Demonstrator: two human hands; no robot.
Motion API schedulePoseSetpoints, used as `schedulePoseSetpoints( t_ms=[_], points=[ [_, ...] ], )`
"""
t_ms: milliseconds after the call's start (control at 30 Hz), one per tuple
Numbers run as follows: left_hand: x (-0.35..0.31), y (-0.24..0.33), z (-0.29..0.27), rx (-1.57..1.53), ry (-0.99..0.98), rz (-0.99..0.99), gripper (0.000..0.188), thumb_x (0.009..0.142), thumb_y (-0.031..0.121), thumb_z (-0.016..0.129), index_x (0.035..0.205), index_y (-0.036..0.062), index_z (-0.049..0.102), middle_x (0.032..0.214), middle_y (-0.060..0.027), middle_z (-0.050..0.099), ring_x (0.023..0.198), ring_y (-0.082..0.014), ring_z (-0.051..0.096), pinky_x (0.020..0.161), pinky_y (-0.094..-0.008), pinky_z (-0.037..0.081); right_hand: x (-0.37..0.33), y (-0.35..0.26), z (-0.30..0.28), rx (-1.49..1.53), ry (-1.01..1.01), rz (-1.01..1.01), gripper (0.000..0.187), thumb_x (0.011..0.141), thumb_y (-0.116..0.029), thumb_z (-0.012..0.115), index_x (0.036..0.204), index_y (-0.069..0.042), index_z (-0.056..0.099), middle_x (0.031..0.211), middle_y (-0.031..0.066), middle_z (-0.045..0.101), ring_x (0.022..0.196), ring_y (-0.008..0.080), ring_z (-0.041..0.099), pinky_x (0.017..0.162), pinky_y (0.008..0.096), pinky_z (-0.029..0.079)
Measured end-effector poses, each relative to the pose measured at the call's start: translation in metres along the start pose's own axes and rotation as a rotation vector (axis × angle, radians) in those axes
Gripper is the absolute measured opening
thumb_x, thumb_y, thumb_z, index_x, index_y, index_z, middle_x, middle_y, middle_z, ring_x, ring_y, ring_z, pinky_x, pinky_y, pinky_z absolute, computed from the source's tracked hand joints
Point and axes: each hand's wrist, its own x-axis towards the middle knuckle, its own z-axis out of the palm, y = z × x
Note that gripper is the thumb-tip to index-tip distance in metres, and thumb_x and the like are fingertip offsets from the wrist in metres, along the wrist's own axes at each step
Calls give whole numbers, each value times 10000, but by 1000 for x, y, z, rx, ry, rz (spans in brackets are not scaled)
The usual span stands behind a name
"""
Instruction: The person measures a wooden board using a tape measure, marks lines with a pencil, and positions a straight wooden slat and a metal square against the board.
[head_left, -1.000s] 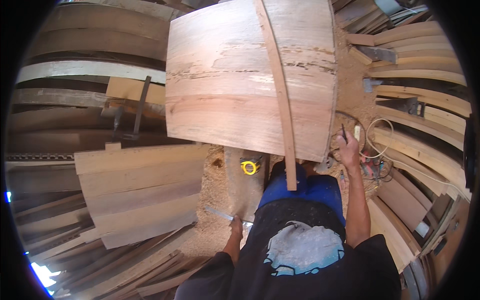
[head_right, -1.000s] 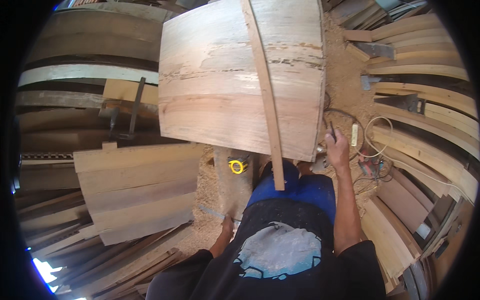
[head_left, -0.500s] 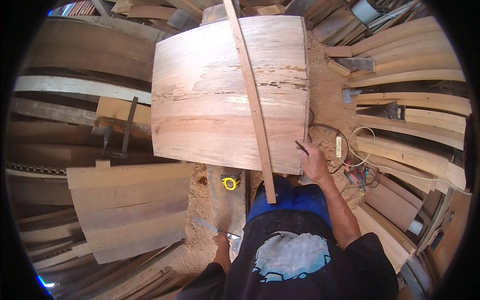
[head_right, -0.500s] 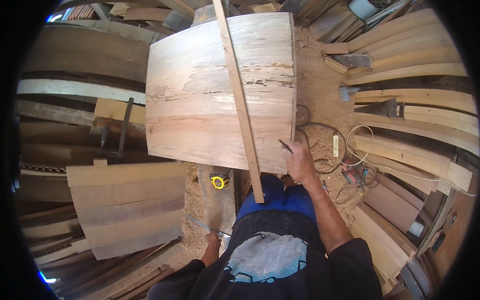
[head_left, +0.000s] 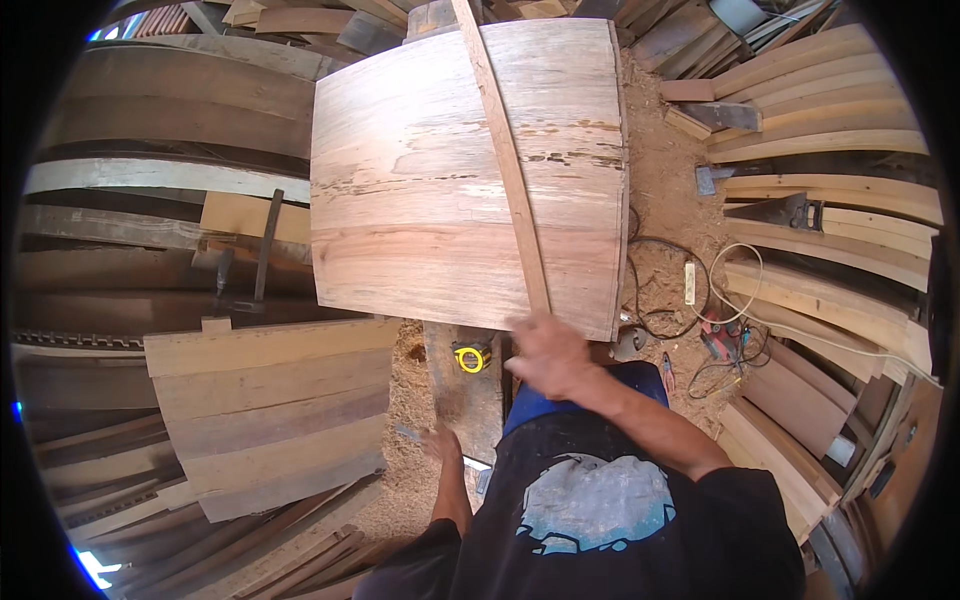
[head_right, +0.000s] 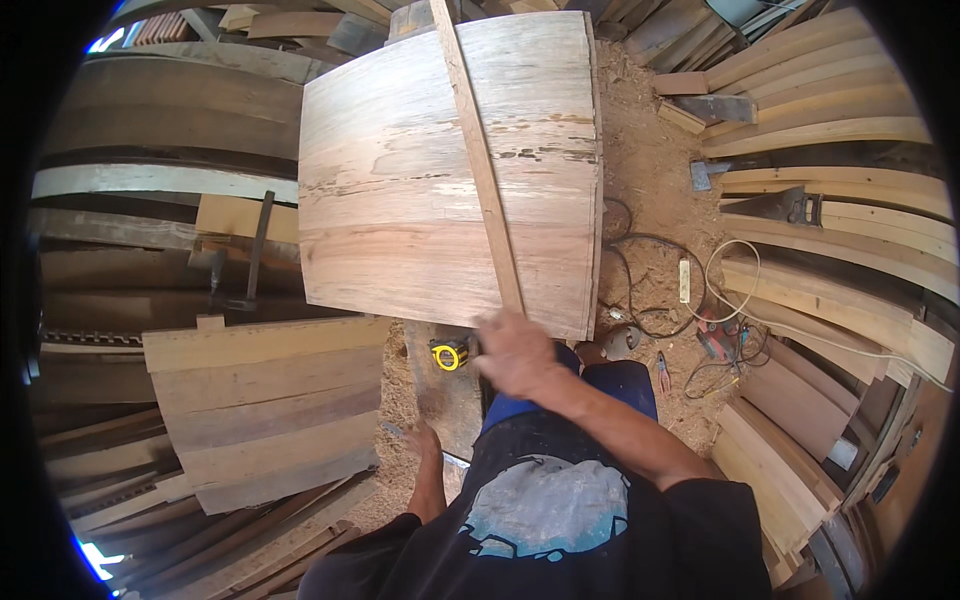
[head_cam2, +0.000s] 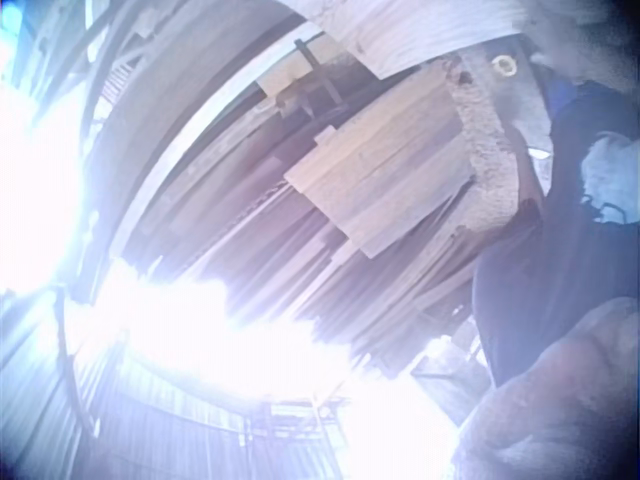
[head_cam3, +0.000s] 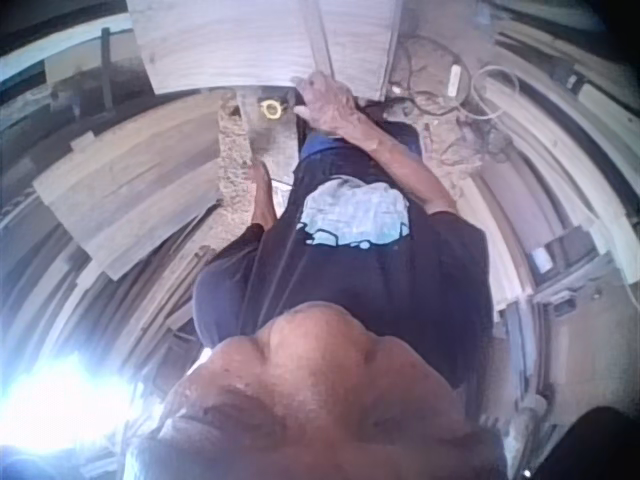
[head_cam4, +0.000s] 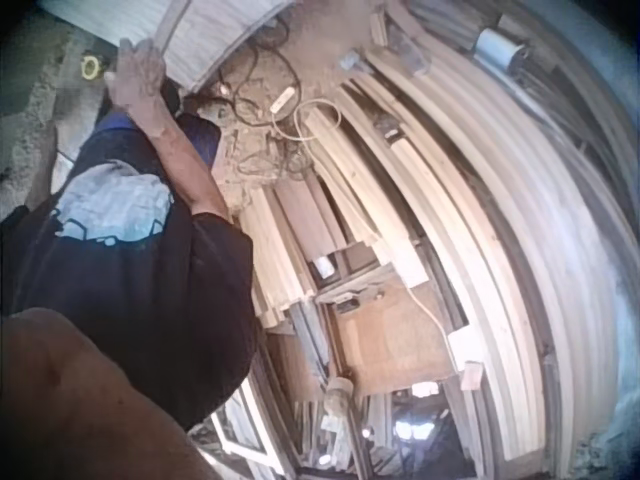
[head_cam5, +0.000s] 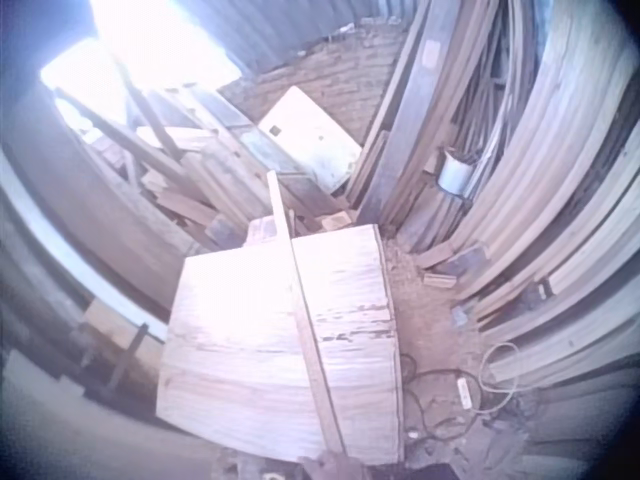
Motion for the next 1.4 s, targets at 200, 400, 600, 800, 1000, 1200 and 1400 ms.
schedulePoseSetpoints(
  t_ms=[200,400,600,800,1000,1200,1400],
  points=[
    [-49,221,-108,-759,-159,380,536,1039,362,428,1347,-63,536,1308,-262,568,1253,-417,504,1084,-491,384,59,-51,95,-258,-111,-39,574,834,-205,688,1381,-117,539,1238,121,543,1109,281,559,871,386,460],
    [-91,362,-154,-405,-216,914,497,1023,333,576,1356,-35,546,1362,-272,580,1253,-352,577,1022,-460,477,57,-33,163,-351,-50,-87,400,820,-245,672,1173,-57,672,1161,132,593,1056,295,577,821,398,476],
    [-130,456,-132,5,-373,978,611,899,456,695,1194,-54,535,1011,-246,707,941,-453,691,859,-528,537,46,-25,170,-15,111,-169,361,804,-262,704,1084,-36,670,1005,160,663,973,328,631,744,420,513],
    [-129,485,-105,32,-373,1170,504,890,412,692,1084,-6,489,943,-247,699,884,-443,698,778,-526,553,20,-23,123,94,-171,-267,412,822,-321,731,1083,-11,659,1005,215,680,978,372,672,801,421,544],
    [-49,557,-109,17,-52,1262,380,891,275,724,1067,3,527,946,-213,652,849,-382,667,759,-522,555,-14,1,31,636,-584,-205,577,853,-434,718,1230,-4,640,1070,148,687,993,274,662,828,361,531],
    [16,576,-129,17,-20,1244,425,885,264,749,1162,3,561,1088,-256,627,989,-455,636,847,-541,525,-32,66,-3,1609,-512,195,551,1038,-498,569,1320,-28,624,1078,36,650,894,103,602,775,270,503],
    [-15,539,-120,-323,397,1542,446,893,282,772,1198,-7,623,1037,-215,660,927,-372,648,834,-474,538,-19,93,-60,1355,-183,183,529,942,-496,661,1182,-25,657,947,-8,645,874,105,600,767,266,489]
  ],
)
